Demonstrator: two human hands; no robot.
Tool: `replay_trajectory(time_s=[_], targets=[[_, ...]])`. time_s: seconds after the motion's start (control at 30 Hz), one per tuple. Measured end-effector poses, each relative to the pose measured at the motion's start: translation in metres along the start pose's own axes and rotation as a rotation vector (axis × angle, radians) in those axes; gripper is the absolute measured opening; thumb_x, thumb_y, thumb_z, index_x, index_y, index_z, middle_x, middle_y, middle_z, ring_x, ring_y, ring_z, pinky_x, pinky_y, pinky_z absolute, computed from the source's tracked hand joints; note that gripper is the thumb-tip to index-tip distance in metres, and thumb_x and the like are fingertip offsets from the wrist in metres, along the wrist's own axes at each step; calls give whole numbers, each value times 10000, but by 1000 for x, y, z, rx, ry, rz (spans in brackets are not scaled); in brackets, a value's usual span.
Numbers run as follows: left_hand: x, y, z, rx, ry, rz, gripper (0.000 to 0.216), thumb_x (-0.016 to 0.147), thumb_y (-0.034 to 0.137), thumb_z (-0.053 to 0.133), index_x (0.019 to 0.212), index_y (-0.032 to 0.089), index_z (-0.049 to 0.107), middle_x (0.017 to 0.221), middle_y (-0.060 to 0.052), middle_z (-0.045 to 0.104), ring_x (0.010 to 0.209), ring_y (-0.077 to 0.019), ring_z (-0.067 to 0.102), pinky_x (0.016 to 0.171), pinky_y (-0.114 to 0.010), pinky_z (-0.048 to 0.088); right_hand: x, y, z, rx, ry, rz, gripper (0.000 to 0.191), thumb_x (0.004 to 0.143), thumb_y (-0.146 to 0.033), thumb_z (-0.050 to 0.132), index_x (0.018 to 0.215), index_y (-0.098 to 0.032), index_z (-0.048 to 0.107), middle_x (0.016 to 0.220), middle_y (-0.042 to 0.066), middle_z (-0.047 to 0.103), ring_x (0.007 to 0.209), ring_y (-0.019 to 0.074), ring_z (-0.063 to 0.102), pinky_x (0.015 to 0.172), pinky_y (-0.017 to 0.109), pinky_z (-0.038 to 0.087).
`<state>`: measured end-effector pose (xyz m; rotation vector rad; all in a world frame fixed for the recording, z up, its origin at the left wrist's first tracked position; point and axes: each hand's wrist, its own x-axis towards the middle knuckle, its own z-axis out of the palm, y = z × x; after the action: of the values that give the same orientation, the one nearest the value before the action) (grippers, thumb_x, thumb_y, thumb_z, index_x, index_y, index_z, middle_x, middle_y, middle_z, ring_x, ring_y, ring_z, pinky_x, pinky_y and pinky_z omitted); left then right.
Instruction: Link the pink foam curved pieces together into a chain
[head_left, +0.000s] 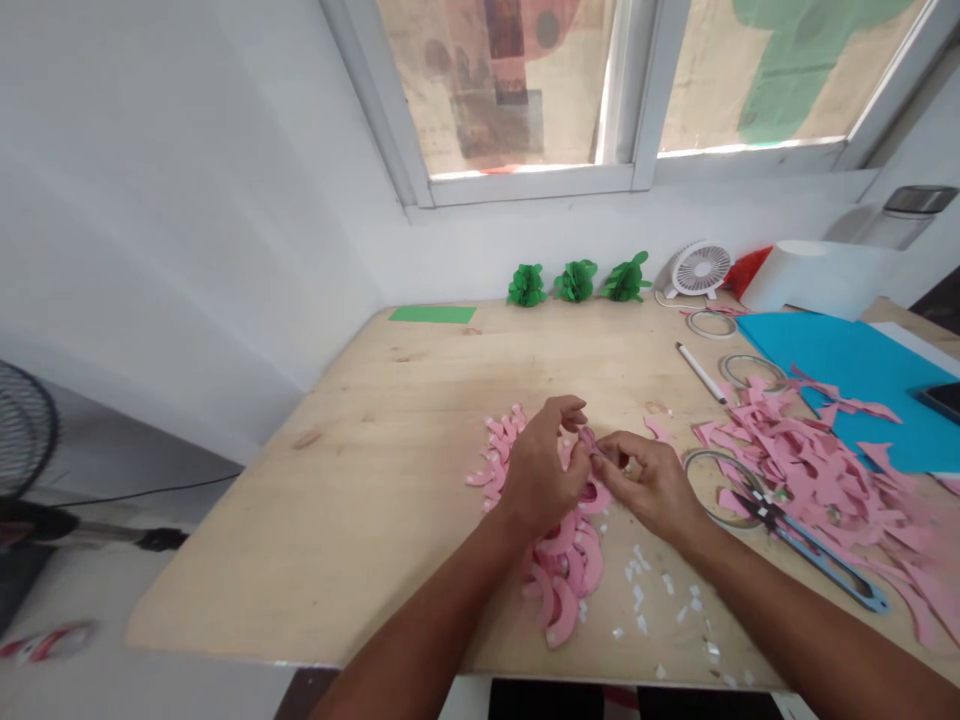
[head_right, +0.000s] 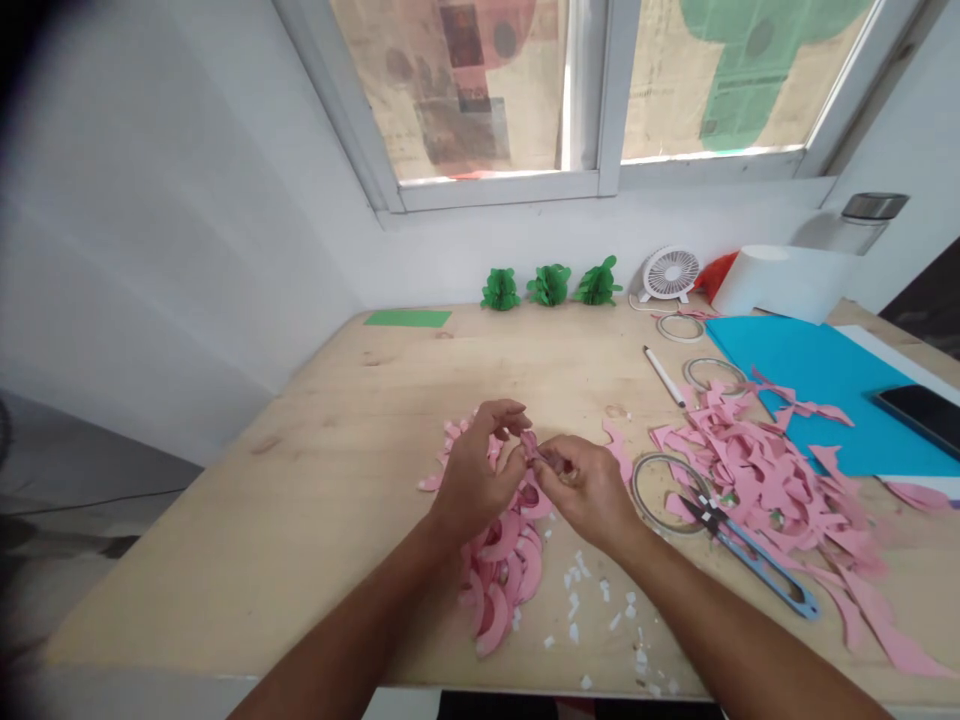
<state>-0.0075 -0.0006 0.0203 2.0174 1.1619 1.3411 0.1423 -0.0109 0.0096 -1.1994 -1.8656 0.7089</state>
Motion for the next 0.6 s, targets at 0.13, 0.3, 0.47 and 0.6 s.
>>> replay_trajectory(time_s=[0.13,0.3,0.47,0.6], targets=[[1,2,-1,377,130,346,286,747,84,490,1026,142,468,921,-91,575,897,-194,511,773,-335,425,3,3,0,195,-16,156,223,798,-340,518,676,-161,570,520,-32,446,479,95,398,451,207,321],[3,2,-2,525,117,397,74,756,92,494,719,156,499,692,-46,538,728,-178,476,672,-324,393,3,1,-1,197,-1,153,232,788,-345,527,648,-161,548,526,-35,424,494,95,382,464,210,312],[3,1,-3,494,44,332,121,749,85,489,655,153,522,649,-38,527,712,-172,462,661,-318,372,2,-4,-3,128,-13,101,239,801,-313,508,611,-169,504,535,-32,410,514,101,386,497,218,322],[4,1,-5,402,10,280,114,749,91,485,681,152,555,661,-41,545,716,-170,465,660,-310,378,1,-4,-3,116,-12,85,228,799,-302,508,615,-168,508,547,-27,419,521,103,395,488,215,316]])
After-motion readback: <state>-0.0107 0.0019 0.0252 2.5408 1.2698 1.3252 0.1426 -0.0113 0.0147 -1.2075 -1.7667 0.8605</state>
